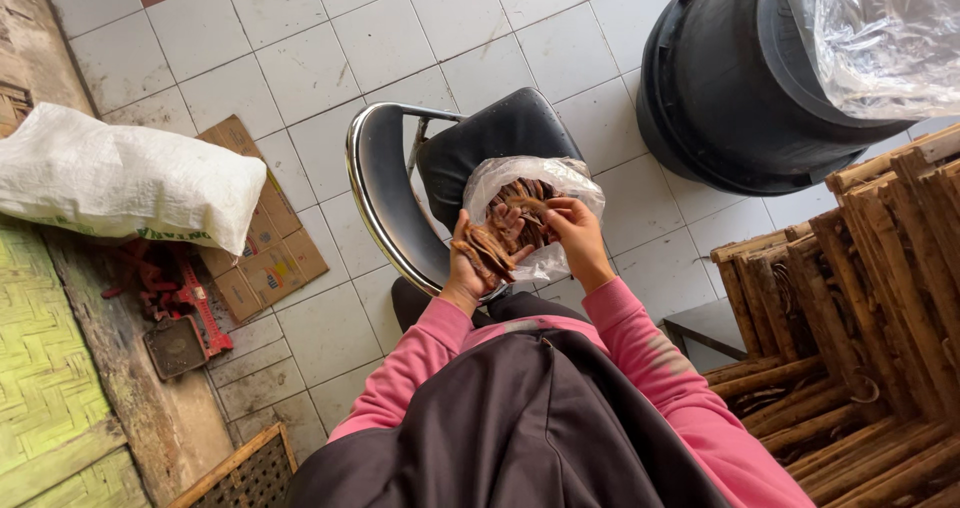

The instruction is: The person picks up dried food items from a woven tray, gathers them into small bundles by hand, and places them into a plastic bag on a chair.

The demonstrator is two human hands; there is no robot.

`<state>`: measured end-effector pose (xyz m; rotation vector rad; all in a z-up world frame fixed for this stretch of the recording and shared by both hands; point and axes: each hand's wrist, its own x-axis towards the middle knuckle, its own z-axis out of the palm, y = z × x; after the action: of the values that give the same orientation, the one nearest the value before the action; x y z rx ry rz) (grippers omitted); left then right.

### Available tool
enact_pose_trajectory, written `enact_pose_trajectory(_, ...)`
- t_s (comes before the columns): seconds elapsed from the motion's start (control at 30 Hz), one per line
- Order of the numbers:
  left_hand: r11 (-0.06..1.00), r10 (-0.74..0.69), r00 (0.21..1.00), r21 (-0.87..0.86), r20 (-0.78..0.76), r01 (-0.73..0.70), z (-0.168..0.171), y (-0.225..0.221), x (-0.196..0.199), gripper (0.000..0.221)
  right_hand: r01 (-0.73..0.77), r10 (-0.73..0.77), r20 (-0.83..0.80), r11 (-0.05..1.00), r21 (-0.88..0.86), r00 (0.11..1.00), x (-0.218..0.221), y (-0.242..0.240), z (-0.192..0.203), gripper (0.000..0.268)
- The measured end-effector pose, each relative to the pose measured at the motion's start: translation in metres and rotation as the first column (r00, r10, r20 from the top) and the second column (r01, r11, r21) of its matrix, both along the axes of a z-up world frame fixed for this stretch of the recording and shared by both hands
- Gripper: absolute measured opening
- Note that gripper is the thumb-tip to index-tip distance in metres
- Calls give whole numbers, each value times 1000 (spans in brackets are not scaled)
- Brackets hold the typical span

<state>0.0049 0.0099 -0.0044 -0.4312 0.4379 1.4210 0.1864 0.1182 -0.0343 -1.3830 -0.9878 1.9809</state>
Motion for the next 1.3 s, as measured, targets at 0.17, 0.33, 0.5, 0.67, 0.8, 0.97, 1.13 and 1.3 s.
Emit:
enact_pose_trajectory(0.17, 995, 89, 996, 40, 5, -89, 0, -15, -13, 68, 329, -362, -9, 857, -397, 932, -23, 5, -68, 30)
enact_pose_trajectory(0.33, 994, 79, 997, 77, -12, -78, 10, -6, -15, 68, 279, -276, 243, 960, 26, 930, -81, 30, -106, 22)
enact_pose_trajectory(0.5, 994, 74, 997, 88, -39, -70, 10, 3, -15, 69, -43, -158, 687, 963, 265, 709, -80, 21, -124, 20)
enact_pose_trajectory(0.67, 992, 67, 998, 103, -11, -66, 11, 3, -13, 68, -156, -104, 747, 951, 269, 657, -70, 15, -129, 21)
enact_pose_trajectory(0.8, 994, 45, 998, 99, -47, -40, 12, 8, -13, 69, -352, -22, 823, 897, 267, 568, -68, 14, -134, 23)
enact_pose_trajectory(0.97, 999, 20, 997, 48, -78, -16, 13, 15, -12, 74, -420, -35, 810, 841, 340, 586, -67, 18, -118, 28)
enact_pose_trajectory(1.13, 999, 11, 999, -36, -36, -12, -9, 17, -13, 77, -148, 111, 185, 969, 198, 976, -48, 6, -50, 24)
enact_pose_trajectory(1.3, 994, 10, 999, 112, -35, -6, -45, 10, -2, 74, -351, 260, 301, 885, 306, 918, -41, -22, 3, 23)
